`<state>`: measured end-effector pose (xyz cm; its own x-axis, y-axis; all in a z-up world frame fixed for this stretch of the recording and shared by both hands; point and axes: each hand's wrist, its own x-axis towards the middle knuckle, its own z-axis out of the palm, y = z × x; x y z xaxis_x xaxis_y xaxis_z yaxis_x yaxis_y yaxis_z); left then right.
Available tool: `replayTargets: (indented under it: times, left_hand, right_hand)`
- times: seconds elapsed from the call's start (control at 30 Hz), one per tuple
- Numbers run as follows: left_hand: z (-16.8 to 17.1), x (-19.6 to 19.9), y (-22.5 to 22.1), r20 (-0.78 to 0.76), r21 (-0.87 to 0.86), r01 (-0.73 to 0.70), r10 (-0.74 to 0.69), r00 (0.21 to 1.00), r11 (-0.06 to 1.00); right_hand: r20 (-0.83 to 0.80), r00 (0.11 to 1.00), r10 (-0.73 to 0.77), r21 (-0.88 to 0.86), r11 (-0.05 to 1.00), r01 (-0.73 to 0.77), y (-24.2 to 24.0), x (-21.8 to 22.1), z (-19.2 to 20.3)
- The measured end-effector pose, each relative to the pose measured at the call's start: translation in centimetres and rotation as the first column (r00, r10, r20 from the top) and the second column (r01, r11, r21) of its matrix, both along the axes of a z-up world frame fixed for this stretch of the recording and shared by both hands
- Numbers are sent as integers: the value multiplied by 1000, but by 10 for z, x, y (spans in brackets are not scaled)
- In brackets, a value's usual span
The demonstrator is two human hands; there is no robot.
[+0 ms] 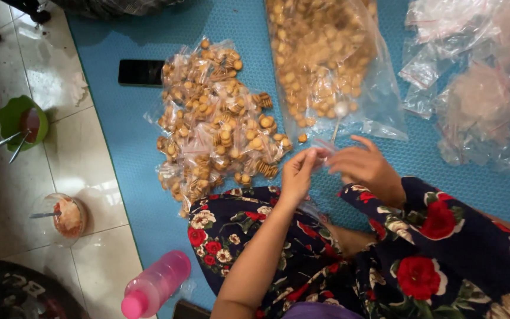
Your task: Packaging small snack balls into individual plastic bags using a spoon while sitting on the floor.
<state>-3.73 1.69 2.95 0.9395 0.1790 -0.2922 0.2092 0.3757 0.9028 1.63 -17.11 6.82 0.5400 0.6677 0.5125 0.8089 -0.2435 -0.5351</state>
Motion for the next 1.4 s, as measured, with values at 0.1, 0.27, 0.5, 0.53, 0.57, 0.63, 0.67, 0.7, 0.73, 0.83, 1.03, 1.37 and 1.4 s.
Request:
replayTargets:
  times: [0.1, 0.27, 0.5, 0.53, 0.57, 0.63, 0.67, 0.7, 0.73, 0.83, 1.03, 1.37, 1.4]
  left_hand:
    - [-29, 0, 0, 70, 90, -37, 30, 997, 995]
    - [18, -1, -5, 94, 167, -68, 53, 994, 984]
    - [25, -7, 4, 273, 533, 131, -317, 908, 836]
    - [23, -7, 6, 273, 534, 132, -318, 908, 835]
    - [21, -7, 8, 298, 597, 134, -373, 879, 791]
    - [20, -4, 12, 317, 657, 131, -430, 845, 742]
    - [22, -2, 13, 312, 738, 115, -488, 815, 665]
    - [23, 0, 14, 299, 809, 94, -545, 783, 580]
    - [22, -2, 10, 299, 810, 94, -545, 783, 579]
    - [14, -5, -1, 215, 932, 15, -585, 782, 362]
    - [-24, -2, -6, 187, 889, 93, -542, 819, 448]
    - [-5, 13, 4, 220, 653, -24, -159, 963, 757]
    - [-5, 13, 3, 210, 629, -33, -129, 969, 776]
  right_hand:
    - [-160, 972, -170, -10, 985, 171, 2, 6, 13]
    - [-238, 951, -196, 0, 979, 202, 0, 4, 3]
    - [-640, 755, -139, -58, 989, 134, -5, -13, 4]
    - [-641, 755, -140, -58, 989, 134, -5, -12, -6]
    - [-542, 826, -159, -154, 984, 89, -7, -12, -17]
    - [-434, 886, -163, -252, 966, 55, -6, -13, -24]
    - [-210, 969, -129, -452, 892, 21, -4, -14, -20]
    - [11, 999, -38, -632, 774, 37, -3, -16, -17]
    - [11, 999, -39, -632, 774, 37, 2, -20, -12]
    - [-215, 942, -259, -872, 485, -66, 16, -21, 12]
    - [-102, 988, -118, -792, 611, -9, 12, -19, 20]
    - [-86, 968, -236, -474, 864, 168, -5, 39, -77]
    - [28, 987, -158, -591, 794, 143, -2, 41, -87]
